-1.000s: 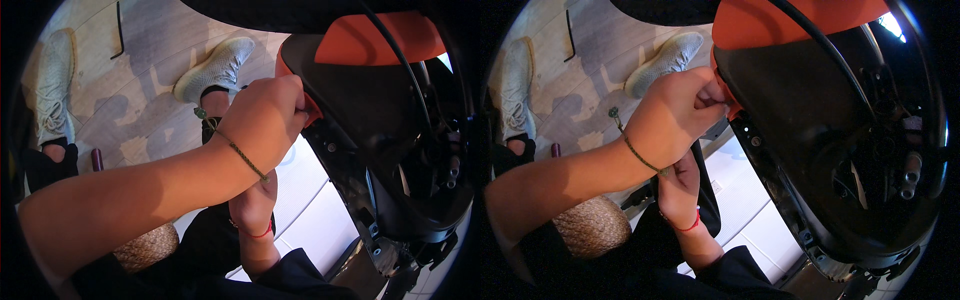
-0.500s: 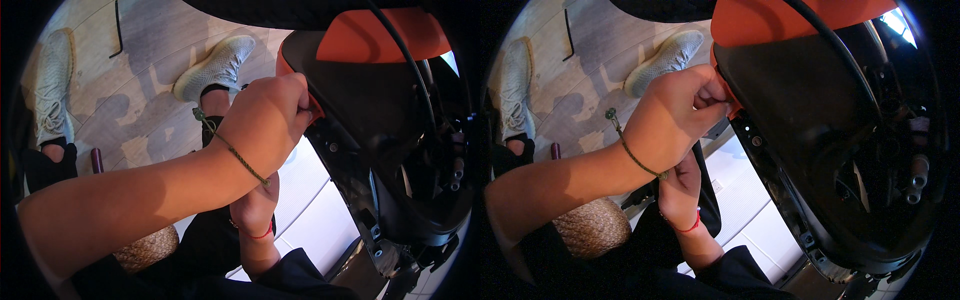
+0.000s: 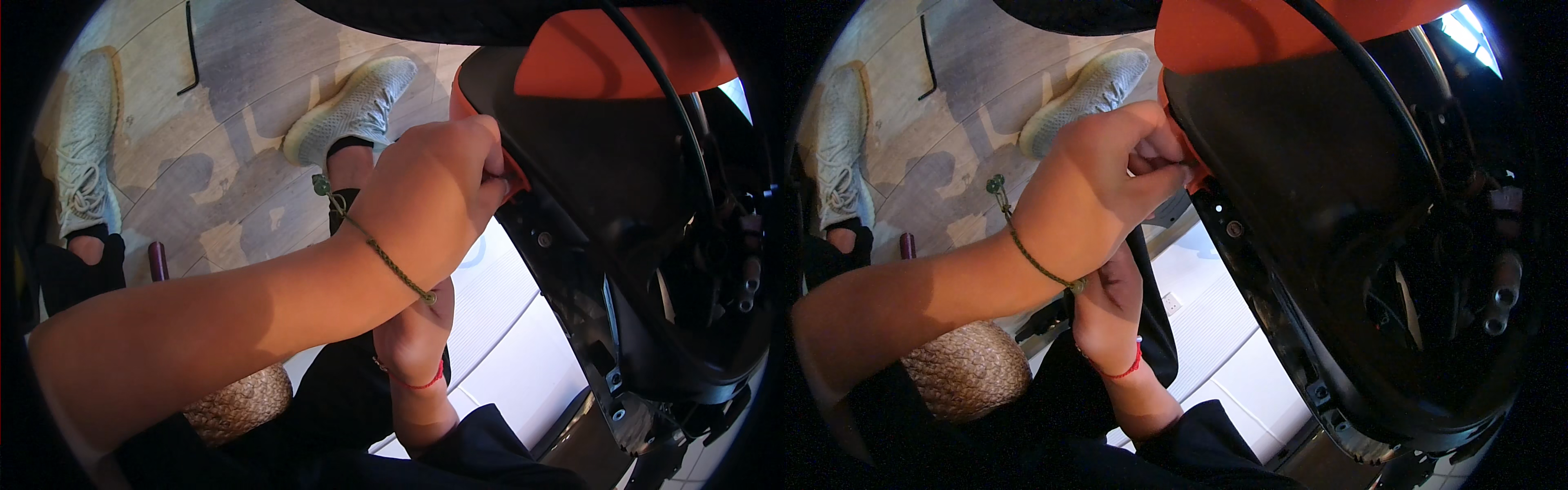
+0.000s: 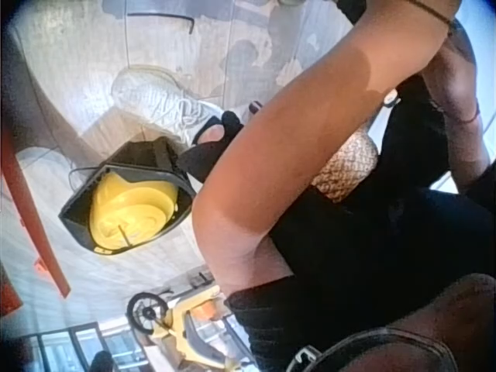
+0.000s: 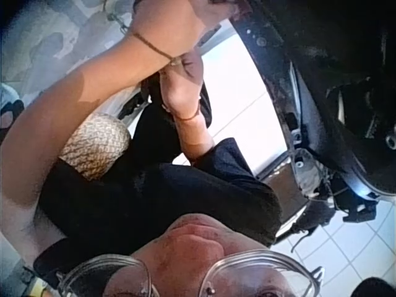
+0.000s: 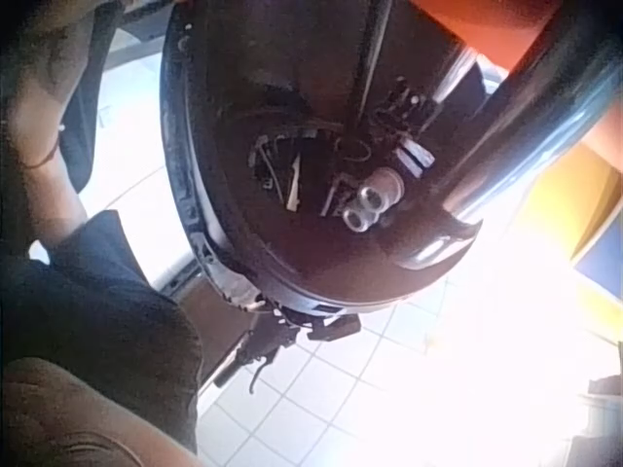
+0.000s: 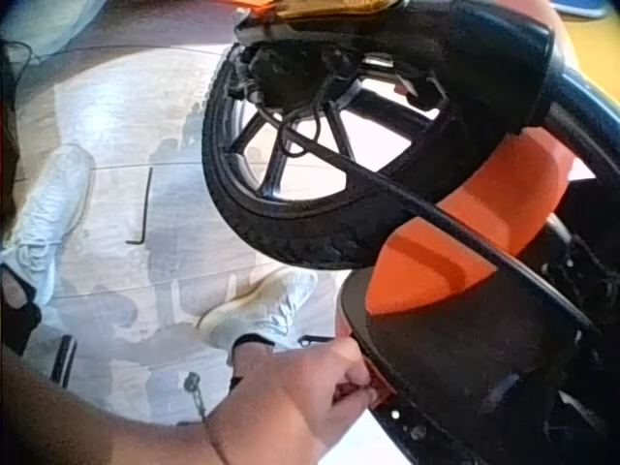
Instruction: Repairing a motorcycle by removing or installing fairing screws with a screwdriver.
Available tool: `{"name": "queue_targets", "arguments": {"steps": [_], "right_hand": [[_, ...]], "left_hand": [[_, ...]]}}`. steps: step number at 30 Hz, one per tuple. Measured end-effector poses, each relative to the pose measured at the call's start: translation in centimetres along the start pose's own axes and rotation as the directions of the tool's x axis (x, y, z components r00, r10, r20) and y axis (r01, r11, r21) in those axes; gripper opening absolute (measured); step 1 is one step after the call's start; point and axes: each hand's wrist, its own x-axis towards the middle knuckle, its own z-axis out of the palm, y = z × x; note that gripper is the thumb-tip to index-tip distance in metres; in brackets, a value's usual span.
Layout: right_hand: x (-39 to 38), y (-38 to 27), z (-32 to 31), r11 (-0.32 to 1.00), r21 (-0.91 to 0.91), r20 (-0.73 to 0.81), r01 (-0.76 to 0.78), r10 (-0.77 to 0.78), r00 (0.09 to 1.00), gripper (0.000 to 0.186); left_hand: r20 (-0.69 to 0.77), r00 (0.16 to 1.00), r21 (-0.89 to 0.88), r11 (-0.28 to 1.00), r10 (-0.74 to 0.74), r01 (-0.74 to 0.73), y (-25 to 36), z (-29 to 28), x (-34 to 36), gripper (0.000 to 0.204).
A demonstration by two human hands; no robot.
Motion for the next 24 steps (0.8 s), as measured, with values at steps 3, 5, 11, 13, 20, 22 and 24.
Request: {"name": "queue_targets", "arguments": {"steps": [3, 5, 11, 13, 20, 22, 24], "right_hand": [[-0.1, 0.2, 0.0, 1.0, -0.008, -0.014, 0.015, -0.015, 1.0, 0.024], [-0.1, 0.0, 0.4, 1.0, -0.009, -0.041, 0.003, -0.004, 0.999, 0.023], [0.0, 0.1, 0.2, 0.999, 0.036, -0.053, 0.011, -0.009, 0.999, 0.023], [0.0, 0.3, 0.3, 0.999, 0.047, -0.059, 0.026, -0.023, 0.998, 0.023], [0.4, 0.7, 0.7, 0.999, 0.021, -0.089, 0.038, -0.036, 0.995, 0.026], [0.3, 1.0, 0.9, 0.998, 0.041, -0.108, 0.041, -0.037, 0.993, 0.027], [0.4, 1.1, 1.0, 0.997, 0.033, -0.133, 0.065, -0.06, 0.989, 0.028]], "left_hand": [[0.001, 1.0, 0.019, 1.0, -0.003, 0.003, 0.0, 0.0, -0.1, 0.008], [-0.004, 1.0, 0.008, 1.0, -0.008, 0.008, 0.0, 0.1, -0.1, 0.008], [-0.022, 1.0, 0.008, 1.0, 0.019, -0.019, 0.0, 0.3, 0.0, 0.008], [-0.01, 1.0, 0.009, 1.0, 0.014, -0.014, -0.1, 0.2, 0.0, 0.008], [0.05, 0.991, -0.049, 0.991, -0.123, 0.125, 0.3, -0.1, 0.1, 0.01], [0.082, 0.982, -0.032, 0.985, -0.168, 0.171, 0.6, -0.1, 0.1, 0.012], [0.085, 0.989, -0.085, 0.988, -0.123, 0.13, 0.6, -0.1, 0.2, 0.013]]}}
